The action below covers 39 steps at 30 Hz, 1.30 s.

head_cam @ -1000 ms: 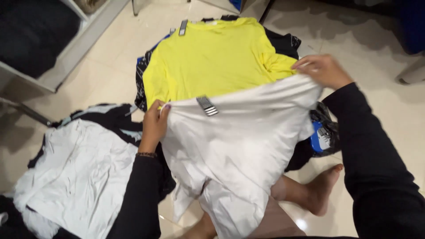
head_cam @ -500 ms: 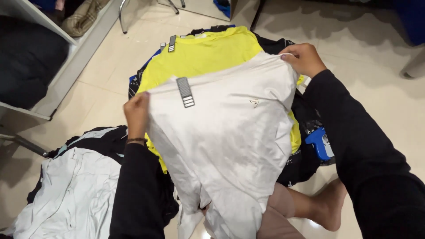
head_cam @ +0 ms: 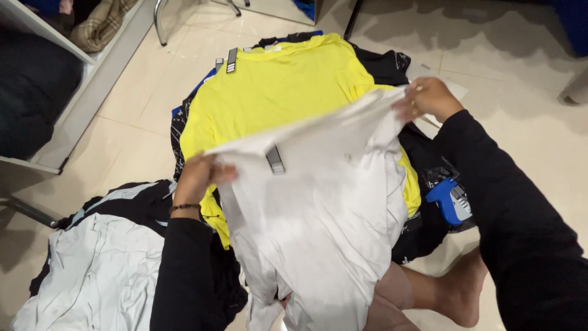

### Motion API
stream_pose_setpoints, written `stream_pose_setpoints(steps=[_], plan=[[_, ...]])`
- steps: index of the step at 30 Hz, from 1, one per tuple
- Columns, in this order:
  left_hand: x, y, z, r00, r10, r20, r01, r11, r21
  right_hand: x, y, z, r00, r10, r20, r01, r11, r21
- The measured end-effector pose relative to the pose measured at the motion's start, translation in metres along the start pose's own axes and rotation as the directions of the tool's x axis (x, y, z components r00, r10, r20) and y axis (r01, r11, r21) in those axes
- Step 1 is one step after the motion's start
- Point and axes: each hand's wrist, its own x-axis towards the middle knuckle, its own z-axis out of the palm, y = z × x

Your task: A person sits on the floor tagging various clothing items with a tagging gun and sorting them into piles.

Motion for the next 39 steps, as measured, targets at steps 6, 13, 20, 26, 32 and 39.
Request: stream_pose_setpoints(steps=[6,13,20,26,32,39], plan=[[0.049,0.039,0.003,0.938,0.284,-0.197,-0.336,0.881,-0.332,0.062,-0.018,0.006,0.945,-0.220,-0.243,0.270,0.943,0.196],[0.175,0.092,-0.010,0.642,0.709,-0.292,-0.728,0.683,0.060,0.220,-0.056,0.037,0.580,-0.626,-0.522,0.607,0.759,-0.236],[0.169,-0.019,0.035,0.751,0.654,-0.091,-0.519,0.671,0.530,0.108,-0.049,0.103,0.877,-0.474,-0.076,0.370,0.768,-0.522],[-0.005,-0.130,0.065,0.939,0.129,-0.320,0.055,0.859,0.508,0.008,0.076,0.126,0.925,0.294,0.240,-0.203,0.918,-0.341],[-0.024,-0.224,0.080,0.985,0.021,-0.172,0.094,0.768,0.634,-0.031,0.115,0.190,0.989,0.116,0.086,-0.143,0.881,0.451],[-0.077,-0.152,0.068,0.982,0.041,-0.182,-0.061,0.992,-0.106,-0.073,0.073,0.162,0.971,0.026,0.239,-0.231,0.370,0.900]])
